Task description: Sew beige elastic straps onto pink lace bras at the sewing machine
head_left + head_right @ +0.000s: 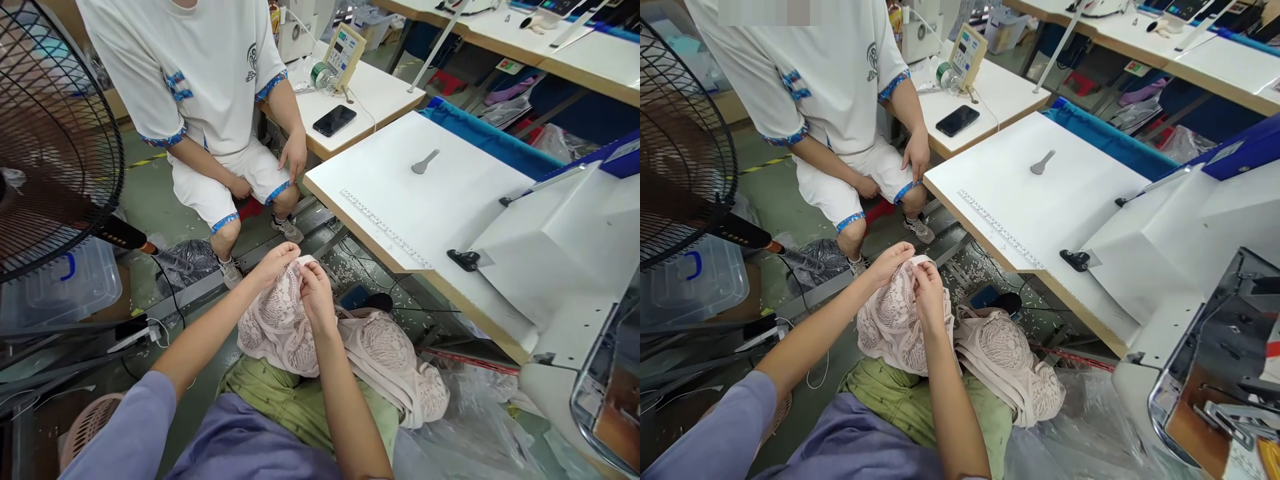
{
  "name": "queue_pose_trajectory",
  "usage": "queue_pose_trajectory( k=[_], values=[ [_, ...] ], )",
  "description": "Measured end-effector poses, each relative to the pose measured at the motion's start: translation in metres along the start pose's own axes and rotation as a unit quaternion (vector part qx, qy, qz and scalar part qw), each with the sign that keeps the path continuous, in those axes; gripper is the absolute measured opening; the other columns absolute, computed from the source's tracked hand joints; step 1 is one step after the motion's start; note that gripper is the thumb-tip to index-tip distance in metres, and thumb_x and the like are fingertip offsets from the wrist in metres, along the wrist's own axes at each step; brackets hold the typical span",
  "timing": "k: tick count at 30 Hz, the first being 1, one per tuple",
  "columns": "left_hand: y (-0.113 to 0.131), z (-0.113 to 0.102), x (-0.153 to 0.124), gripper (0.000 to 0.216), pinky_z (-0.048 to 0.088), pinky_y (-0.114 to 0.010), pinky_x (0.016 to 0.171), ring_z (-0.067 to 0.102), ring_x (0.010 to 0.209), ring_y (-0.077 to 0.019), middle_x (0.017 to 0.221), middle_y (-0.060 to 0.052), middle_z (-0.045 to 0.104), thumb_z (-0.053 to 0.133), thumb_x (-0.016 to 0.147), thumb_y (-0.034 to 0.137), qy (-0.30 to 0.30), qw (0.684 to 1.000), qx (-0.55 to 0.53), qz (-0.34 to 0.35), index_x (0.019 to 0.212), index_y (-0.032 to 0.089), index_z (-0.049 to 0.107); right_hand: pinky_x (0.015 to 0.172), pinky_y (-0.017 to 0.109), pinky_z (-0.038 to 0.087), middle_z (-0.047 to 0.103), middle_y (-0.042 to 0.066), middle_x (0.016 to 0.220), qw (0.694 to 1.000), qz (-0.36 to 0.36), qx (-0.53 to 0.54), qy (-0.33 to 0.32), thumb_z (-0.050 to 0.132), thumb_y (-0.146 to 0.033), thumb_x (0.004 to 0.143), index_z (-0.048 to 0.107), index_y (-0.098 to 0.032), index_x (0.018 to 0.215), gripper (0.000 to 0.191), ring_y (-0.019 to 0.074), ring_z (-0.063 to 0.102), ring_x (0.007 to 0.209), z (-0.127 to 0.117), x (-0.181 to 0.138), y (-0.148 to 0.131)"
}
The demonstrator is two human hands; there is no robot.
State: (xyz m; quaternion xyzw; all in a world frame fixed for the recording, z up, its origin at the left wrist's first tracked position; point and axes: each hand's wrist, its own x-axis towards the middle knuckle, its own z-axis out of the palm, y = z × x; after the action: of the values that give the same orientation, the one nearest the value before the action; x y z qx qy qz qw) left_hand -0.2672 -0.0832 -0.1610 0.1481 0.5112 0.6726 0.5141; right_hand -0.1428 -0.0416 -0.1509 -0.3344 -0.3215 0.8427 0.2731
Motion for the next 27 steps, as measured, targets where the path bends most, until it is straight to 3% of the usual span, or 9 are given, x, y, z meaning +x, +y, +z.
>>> queue_pose_trajectory(
  k=[18, 27],
  values=[
    [0.010, 0.008, -0.008, 0.045, 0.037, -0.019, 0.055, 0.048, 0.056, -0.0060, 0.069, 0.006, 0.055, 0.084, 0.066, 0.046, -0.003, 1.000, 0.011, 0.013, 0.085, 0.016, 0.057, 0.062, 0.021, 0.042, 0.053, -0.005, 0.077, 1.000, -0.004, -0.013, 0.008, 0.082, -0.033, 0.066, 0.057, -0.022, 0.083, 0.032, 0.0097, 0.048, 0.065, 0.004, -0.006, -0.006],
    [0.028, 0.022, -0.044, 0.037, 0.034, -0.019, 0.056, 0.041, 0.057, -0.0061, 0.065, 0.006, 0.050, 0.079, 0.075, 0.045, -0.011, 0.996, 0.058, 0.070, 0.086, 0.017, 0.059, 0.056, 0.022, 0.033, 0.046, -0.005, 0.070, 0.992, -0.059, -0.113, -0.019, 0.074, -0.038, 0.080, 0.061, -0.021, 0.083, 0.022, 0.0091, 0.036, 0.059, 0.000, -0.029, -0.015]
  ],
)
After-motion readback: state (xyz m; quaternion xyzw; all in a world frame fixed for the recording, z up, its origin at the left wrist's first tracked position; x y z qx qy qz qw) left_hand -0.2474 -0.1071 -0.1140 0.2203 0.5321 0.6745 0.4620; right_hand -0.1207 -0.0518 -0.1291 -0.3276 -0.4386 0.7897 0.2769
